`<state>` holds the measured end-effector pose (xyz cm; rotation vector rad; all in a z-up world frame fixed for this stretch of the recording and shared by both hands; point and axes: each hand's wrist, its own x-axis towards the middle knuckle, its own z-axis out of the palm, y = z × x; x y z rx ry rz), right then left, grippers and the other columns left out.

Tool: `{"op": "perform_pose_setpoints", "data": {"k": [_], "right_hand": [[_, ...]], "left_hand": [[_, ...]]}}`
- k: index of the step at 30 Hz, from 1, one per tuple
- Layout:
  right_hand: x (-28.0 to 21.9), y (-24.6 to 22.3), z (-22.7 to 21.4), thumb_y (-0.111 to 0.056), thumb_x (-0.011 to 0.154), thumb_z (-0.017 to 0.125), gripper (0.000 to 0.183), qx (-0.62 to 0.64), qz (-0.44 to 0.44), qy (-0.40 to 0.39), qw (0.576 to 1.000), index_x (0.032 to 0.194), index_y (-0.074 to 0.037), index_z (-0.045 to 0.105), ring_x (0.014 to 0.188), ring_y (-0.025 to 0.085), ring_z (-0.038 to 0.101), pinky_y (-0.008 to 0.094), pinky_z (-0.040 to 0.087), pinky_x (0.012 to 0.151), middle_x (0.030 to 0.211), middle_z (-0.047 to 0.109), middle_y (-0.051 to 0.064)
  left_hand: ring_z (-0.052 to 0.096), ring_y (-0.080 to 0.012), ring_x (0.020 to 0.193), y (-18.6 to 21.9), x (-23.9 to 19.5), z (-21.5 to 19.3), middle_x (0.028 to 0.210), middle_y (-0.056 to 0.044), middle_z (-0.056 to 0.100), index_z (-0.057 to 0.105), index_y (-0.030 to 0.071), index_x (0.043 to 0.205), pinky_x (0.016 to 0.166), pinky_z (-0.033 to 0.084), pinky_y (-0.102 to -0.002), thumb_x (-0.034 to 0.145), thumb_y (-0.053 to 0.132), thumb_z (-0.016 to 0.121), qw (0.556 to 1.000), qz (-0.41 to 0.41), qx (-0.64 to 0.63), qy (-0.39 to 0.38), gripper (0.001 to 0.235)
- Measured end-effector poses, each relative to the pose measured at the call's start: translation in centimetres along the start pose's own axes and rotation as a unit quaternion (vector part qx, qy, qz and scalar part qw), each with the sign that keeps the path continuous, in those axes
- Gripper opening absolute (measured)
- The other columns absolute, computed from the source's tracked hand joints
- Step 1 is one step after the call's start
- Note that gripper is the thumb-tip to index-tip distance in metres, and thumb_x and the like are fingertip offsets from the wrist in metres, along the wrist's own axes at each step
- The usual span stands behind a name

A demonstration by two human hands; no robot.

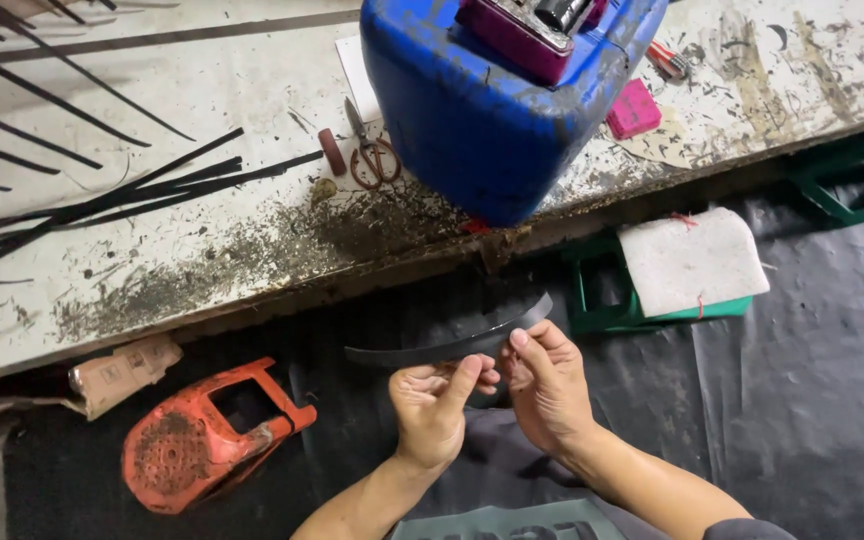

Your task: Finishing leather straps by pressing them against a heated element and hanging them on a rack.

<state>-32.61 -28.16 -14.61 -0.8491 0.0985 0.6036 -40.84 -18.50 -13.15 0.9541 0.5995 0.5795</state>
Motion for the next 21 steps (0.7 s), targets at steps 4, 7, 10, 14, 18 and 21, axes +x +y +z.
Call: {"op": "perform_pose_setpoints", "data": {"k": [4,7,10,14,18,21], "right_hand": [[0.7,-1.7,-1.9,-0.005,0.096,0.069,0.015,0.001,0.041,-0.045,0.998,0.084,-0.009,0.061,0.066,0.014,0.06,0.028,0.05,0.064,0.071,0.063,0.006],[2.0,-4.8,-3.4,-0.015,0.094,0.073,0.017,-0.026,0.131,-0.049,0.99,0.083,-0.014,0.06,0.057,0.011,0.051,0.027,0.042,0.055,0.069,0.061,0.002],[3.2,-7.6,-5.1,-0.016,0.097,0.069,0.017,0.012,0.185,-0.095,0.978,0.082,-0.012,0.061,0.059,0.013,0.052,0.028,0.041,0.055,0.071,0.06,0.003],[3.5,-9.5,-7.1,-0.02,0.093,0.074,0.024,-0.032,0.254,-0.107,0.961,0.077,-0.017,0.056,0.056,0.011,0.051,0.025,0.037,0.048,0.064,0.052,-0.002],[3.1,-10.1,-9.3,-0.015,0.094,0.073,0.016,-0.05,0.241,-0.18,0.953,0.081,-0.011,0.064,0.057,0.011,0.055,0.025,0.045,0.052,0.072,0.065,0.004],[2.3,-10.8,-10.3,-0.012,0.095,0.07,0.018,-0.032,0.261,-0.204,0.943,0.08,-0.008,0.062,0.058,0.017,0.058,0.032,0.05,0.052,0.073,0.062,0.007]], "left_hand": [[0.076,-0.0272,0.061,-1.1,-1.0,2.7,0.076,-0.024,0.079,0.076,-0.01,0.075,0.051,0.062,-0.03,0.09,0.009,0.075,0.998,0.045,0.001,0.045,0.024],[0.076,-0.0269,0.06,-2.6,-2.2,5.0,0.075,-0.024,0.079,0.077,-0.01,0.076,0.051,0.062,-0.03,0.09,0.008,0.074,0.993,0.082,-0.003,0.082,0.024],[0.074,-0.0275,0.056,-4.7,-3.6,7.3,0.071,-0.024,0.077,0.075,-0.011,0.074,0.047,0.06,-0.03,0.089,0.007,0.075,0.983,0.1,-0.022,0.15,0.023],[0.072,-0.0277,0.059,-7.0,-5.7,9.9,0.07,-0.024,0.074,0.07,-0.008,0.069,0.049,0.059,-0.031,0.092,0.008,0.072,0.969,0.145,-0.035,0.199,0.028],[0.075,-0.0275,0.064,-8.6,-7.0,13.0,0.072,-0.023,0.077,0.074,-0.009,0.07,0.056,0.061,-0.033,0.089,0.008,0.074,0.956,0.173,-0.019,0.235,0.026],[0.068,-0.0277,0.047,-8.9,-8.0,15.5,0.067,-0.023,0.075,0.074,-0.012,0.072,0.042,0.059,-0.034,0.091,0.01,0.072,0.95,0.164,-0.004,0.266,0.029]]}}
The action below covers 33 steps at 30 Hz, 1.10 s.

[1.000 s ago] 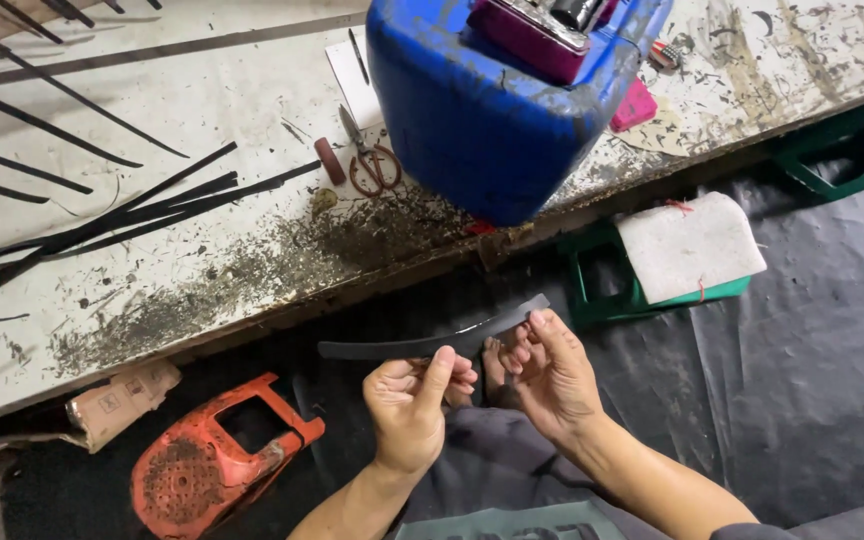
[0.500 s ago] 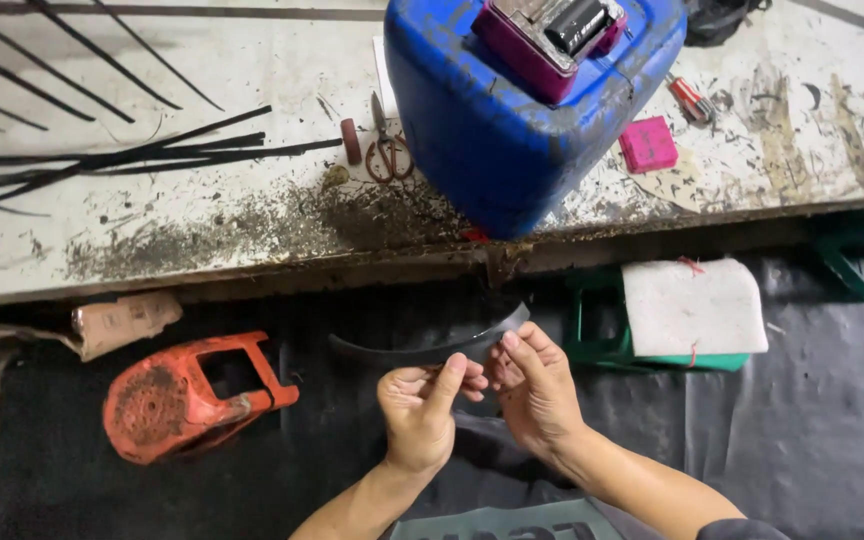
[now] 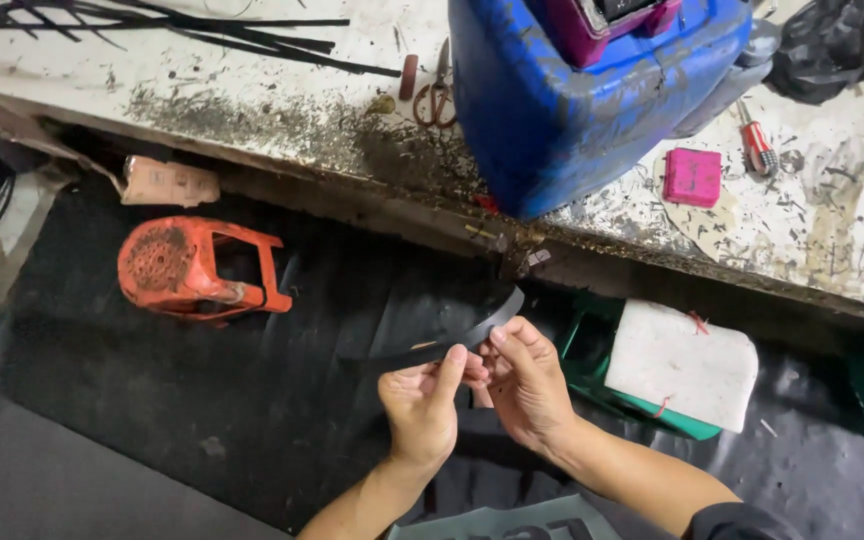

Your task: Finishing leather straps by pressing them against a heated element and hanging them on a rack.

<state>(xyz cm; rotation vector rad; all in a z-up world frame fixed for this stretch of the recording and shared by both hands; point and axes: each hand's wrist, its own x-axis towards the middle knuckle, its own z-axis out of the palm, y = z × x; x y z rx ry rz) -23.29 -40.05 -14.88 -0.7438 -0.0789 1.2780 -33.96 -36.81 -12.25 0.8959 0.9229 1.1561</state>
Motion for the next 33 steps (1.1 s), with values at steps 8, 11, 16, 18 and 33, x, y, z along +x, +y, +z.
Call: {"op": "perform_pose_setpoints", "data": {"k": [8,11,16,18,33], "right_hand": [[-2.9,-0.8,-4.0,-0.012,0.094,0.072,0.018,-0.043,0.009,-0.018,0.999,0.081,-0.012,0.06,0.06,0.012,0.05,0.026,0.042,0.059,0.07,0.06,0.003],[-4.8,-0.5,-5.7,-0.008,0.097,0.068,0.016,-0.084,-0.007,-0.053,0.995,0.084,-0.009,0.058,0.058,0.015,0.051,0.029,0.045,0.056,0.067,0.057,0.007],[-7.5,-1.8,-7.4,-0.013,0.098,0.067,0.014,-0.1,-0.01,-0.097,0.99,0.088,-0.011,0.057,0.056,0.018,0.055,0.036,0.045,0.043,0.065,0.057,0.007],[-8.1,-2.0,-8.5,-0.012,0.096,0.07,0.014,-0.081,-0.011,-0.064,0.995,0.085,-0.011,0.062,0.063,0.013,0.053,0.028,0.043,0.064,0.071,0.064,0.003],[-19.1,-7.3,-14.0,-0.007,0.098,0.065,0.021,-0.16,-0.033,-0.148,0.976,0.078,-0.009,0.056,0.055,0.014,0.037,0.03,0.036,0.057,0.055,0.042,0.002]], "left_hand": [[0.065,-0.0231,0.049,-2.2,-5.8,-0.4,0.066,-0.021,0.074,0.075,-0.011,0.075,0.046,0.048,-0.028,0.091,0.018,0.073,0.997,-0.006,-0.031,0.066,0.034],[0.072,-0.0232,0.056,-3.4,-8.0,0.4,0.071,-0.022,0.078,0.077,-0.011,0.078,0.052,0.057,-0.028,0.09,0.015,0.075,0.995,-0.004,-0.047,0.09,0.028],[0.073,-0.023,0.058,-4.3,-12.6,1.3,0.073,-0.022,0.078,0.076,-0.009,0.077,0.056,0.064,-0.03,0.091,0.012,0.074,0.992,0.024,-0.067,0.102,0.025],[0.075,-0.0231,0.06,-4.6,-14.6,1.1,0.072,-0.02,0.078,0.077,-0.009,0.076,0.054,0.064,-0.03,0.092,0.014,0.073,0.989,0.04,-0.059,0.128,0.028],[0.074,-0.0259,0.062,-9.8,-27.6,7.0,0.075,-0.021,0.077,0.075,-0.007,0.08,0.056,0.061,-0.034,0.09,0.01,0.075,0.97,0.085,-0.148,0.172,0.02]]}}
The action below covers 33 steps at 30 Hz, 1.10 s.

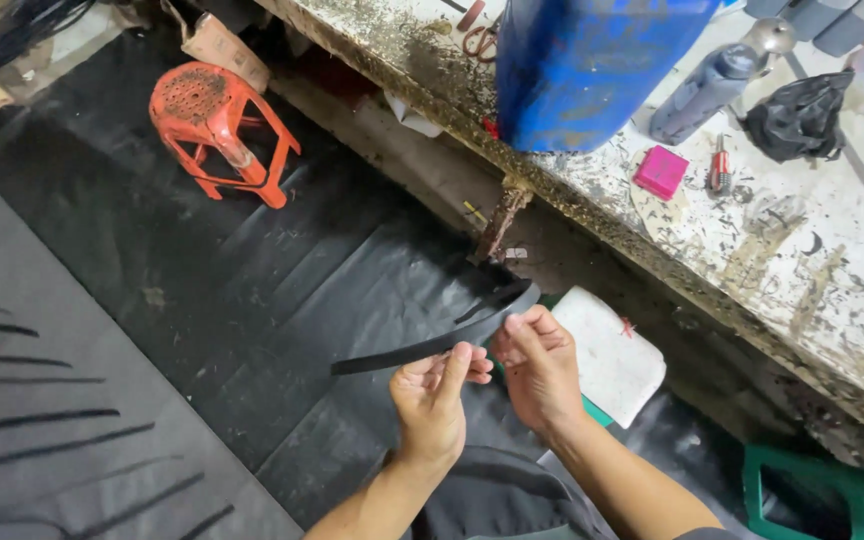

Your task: Finishing leather straps by pressing them against a heated element and hanging them on a rack.

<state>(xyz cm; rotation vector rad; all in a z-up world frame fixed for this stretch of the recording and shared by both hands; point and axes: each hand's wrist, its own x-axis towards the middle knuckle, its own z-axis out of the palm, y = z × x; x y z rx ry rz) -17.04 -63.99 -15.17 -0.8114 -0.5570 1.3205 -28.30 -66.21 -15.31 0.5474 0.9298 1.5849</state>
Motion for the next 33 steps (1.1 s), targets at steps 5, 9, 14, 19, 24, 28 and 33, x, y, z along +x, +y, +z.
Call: {"op": "perform_pose_setpoints", "data": {"k": [5,9,14,19,24,28,33], "right_hand": [[-4.1,-2.9,-3.6,-0.01,0.097,0.068,0.02,-0.007,0.025,-0.031,0.999,0.08,-0.008,0.057,0.06,0.015,0.051,0.027,0.042,0.06,0.063,0.055,0.005],[-6.7,-5.3,-6.9,-0.013,0.095,0.071,0.021,-0.034,0.033,-0.04,0.998,0.077,-0.008,0.06,0.058,0.013,0.05,0.026,0.042,0.058,0.064,0.058,0.004],[-11.0,-7.3,-9.8,-0.009,0.096,0.069,0.02,-0.079,0.034,-0.091,0.992,0.078,-0.007,0.062,0.06,0.013,0.053,0.025,0.044,0.06,0.065,0.061,0.005],[-13.3,-9.3,-12.4,-0.012,0.093,0.072,0.017,-0.039,0.049,-0.038,0.997,0.079,-0.008,0.063,0.057,0.014,0.055,0.024,0.044,0.057,0.065,0.062,0.006],[-17.8,-11.3,-12.9,-0.01,0.095,0.07,0.019,-0.112,-0.023,-0.092,0.989,0.077,-0.008,0.063,0.059,0.01,0.051,0.024,0.04,0.059,0.062,0.059,0.003],[-20.2,-12.4,-14.5,-0.009,0.095,0.07,0.017,-0.094,-0.04,-0.085,0.991,0.08,-0.008,0.064,0.061,0.011,0.052,0.023,0.042,0.061,0.065,0.059,0.003],[-22.0,-13.8,-16.3,-0.018,0.095,0.072,0.017,-0.077,-0.028,-0.034,0.996,0.081,-0.01,0.066,0.058,0.013,0.052,0.028,0.045,0.063,0.066,0.061,0.002]], "left_hand": [[0.074,-0.0241,0.06,-1.0,-6.7,2.0,0.07,-0.019,0.077,0.077,-0.009,0.077,0.054,0.06,-0.032,0.091,0.013,0.073,0.999,0.013,0.023,0.029,0.027],[0.072,-0.0249,0.061,-4.0,-12.1,1.9,0.07,-0.019,0.075,0.075,-0.009,0.075,0.055,0.06,-0.031,0.093,0.012,0.072,0.996,0.023,-0.02,0.084,0.028],[0.072,-0.0252,0.064,-6.4,-17.4,3.1,0.075,-0.02,0.076,0.075,-0.009,0.08,0.06,0.061,-0.031,0.092,0.011,0.074,0.993,0.012,-0.038,0.111,0.023],[0.071,-0.0233,0.066,-6.4,-22.6,2.5,0.073,-0.016,0.074,0.074,-0.006,0.081,0.061,0.06,-0.031,0.093,0.013,0.073,0.991,-0.005,-0.033,0.127,0.023],[0.073,-0.0239,0.071,-7.8,-26.0,2.9,0.08,-0.018,0.076,0.075,-0.006,0.081,0.066,0.059,-0.029,0.093,0.011,0.074,0.99,-0.019,-0.069,0.125,0.02],[0.072,-0.0217,0.068,-7.4,-28.8,3.1,0.077,-0.016,0.075,0.075,-0.006,0.079,0.066,0.06,-0.027,0.093,0.011,0.074,0.991,-0.028,-0.065,0.111,0.022],[0.072,-0.0213,0.068,-7.7,-32.4,1.7,0.078,-0.015,0.076,0.076,-0.003,0.08,0.064,0.059,-0.027,0.094,0.015,0.074,0.989,-0.025,-0.069,0.13,0.023]]}}
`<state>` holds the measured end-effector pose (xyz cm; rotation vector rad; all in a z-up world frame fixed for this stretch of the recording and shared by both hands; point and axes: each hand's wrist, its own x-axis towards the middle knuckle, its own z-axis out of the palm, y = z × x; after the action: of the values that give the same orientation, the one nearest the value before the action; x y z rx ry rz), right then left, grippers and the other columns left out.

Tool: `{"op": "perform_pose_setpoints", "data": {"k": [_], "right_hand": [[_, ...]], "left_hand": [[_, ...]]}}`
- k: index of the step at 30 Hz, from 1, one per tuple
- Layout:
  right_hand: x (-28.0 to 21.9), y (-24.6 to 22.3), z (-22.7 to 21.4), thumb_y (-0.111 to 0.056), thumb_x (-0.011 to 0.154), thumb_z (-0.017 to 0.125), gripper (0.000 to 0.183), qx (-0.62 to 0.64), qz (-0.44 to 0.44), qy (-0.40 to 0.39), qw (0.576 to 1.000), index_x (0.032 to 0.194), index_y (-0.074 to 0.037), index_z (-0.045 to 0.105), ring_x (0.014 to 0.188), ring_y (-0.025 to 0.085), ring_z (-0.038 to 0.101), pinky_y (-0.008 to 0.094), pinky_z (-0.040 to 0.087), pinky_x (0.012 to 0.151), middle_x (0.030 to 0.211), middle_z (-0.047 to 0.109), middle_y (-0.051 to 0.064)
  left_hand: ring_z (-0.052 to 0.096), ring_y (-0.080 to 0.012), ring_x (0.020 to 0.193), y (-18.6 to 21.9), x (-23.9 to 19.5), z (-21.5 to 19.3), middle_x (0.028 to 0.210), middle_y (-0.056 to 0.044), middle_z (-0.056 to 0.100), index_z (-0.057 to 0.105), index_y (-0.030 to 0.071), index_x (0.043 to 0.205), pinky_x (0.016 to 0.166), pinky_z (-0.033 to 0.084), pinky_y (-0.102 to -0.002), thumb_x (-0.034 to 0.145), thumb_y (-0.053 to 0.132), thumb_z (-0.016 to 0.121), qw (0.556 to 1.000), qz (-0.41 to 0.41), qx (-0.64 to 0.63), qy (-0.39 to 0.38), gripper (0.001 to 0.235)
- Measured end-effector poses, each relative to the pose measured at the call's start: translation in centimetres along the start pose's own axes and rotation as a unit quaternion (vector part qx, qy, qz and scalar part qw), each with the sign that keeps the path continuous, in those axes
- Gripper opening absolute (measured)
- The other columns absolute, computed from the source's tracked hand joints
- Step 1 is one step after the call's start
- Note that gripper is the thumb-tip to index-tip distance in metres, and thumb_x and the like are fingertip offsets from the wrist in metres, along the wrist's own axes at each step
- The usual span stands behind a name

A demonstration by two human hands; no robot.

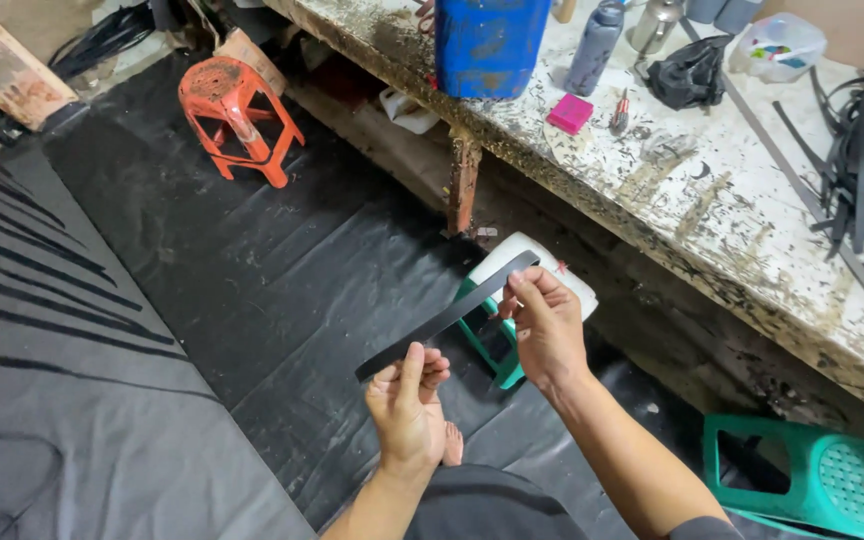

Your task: Finishing leather straps by pressing them against a heated element and hanging them on a rack.

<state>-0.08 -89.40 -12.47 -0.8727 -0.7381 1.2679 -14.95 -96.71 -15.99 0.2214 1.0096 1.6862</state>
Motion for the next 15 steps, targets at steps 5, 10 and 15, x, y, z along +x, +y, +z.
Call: {"op": "perform_pose_setpoints", "data": {"k": [5,10,15], "right_hand": [[-4.5,-0.6,0.7,-0.013,0.096,0.071,0.018,-0.033,-0.041,-0.033,0.998,0.08,-0.008,0.064,0.062,0.01,0.051,0.024,0.042,0.062,0.066,0.059,0.003],[-5.0,-1.0,-0.6,-0.013,0.096,0.07,0.018,-0.004,-0.033,0.0,0.999,0.079,-0.007,0.066,0.061,0.012,0.053,0.025,0.043,0.061,0.065,0.059,0.003],[-5.5,-1.2,-1.0,-0.013,0.093,0.073,0.017,0.013,-0.027,0.035,0.999,0.078,-0.009,0.066,0.063,0.01,0.052,0.026,0.043,0.059,0.067,0.059,0.001]], "left_hand": [[0.073,-0.0227,0.069,-1.2,-1.7,0.6,0.081,-0.019,0.077,0.074,-0.003,0.079,0.064,0.061,-0.027,0.093,0.011,0.074,1.0,-0.007,-0.024,-0.018,0.02],[0.072,-0.0212,0.065,-0.6,-3.1,-0.7,0.076,-0.017,0.076,0.075,-0.004,0.078,0.061,0.06,-0.026,0.093,0.011,0.075,0.999,-0.019,-0.025,-0.019,0.021],[0.075,-0.0221,0.07,-1.4,-2.9,-1.5,0.086,-0.019,0.078,0.072,0.006,0.076,0.064,0.063,-0.028,0.094,0.013,0.074,0.999,-0.003,-0.048,-0.024,0.019]]}}
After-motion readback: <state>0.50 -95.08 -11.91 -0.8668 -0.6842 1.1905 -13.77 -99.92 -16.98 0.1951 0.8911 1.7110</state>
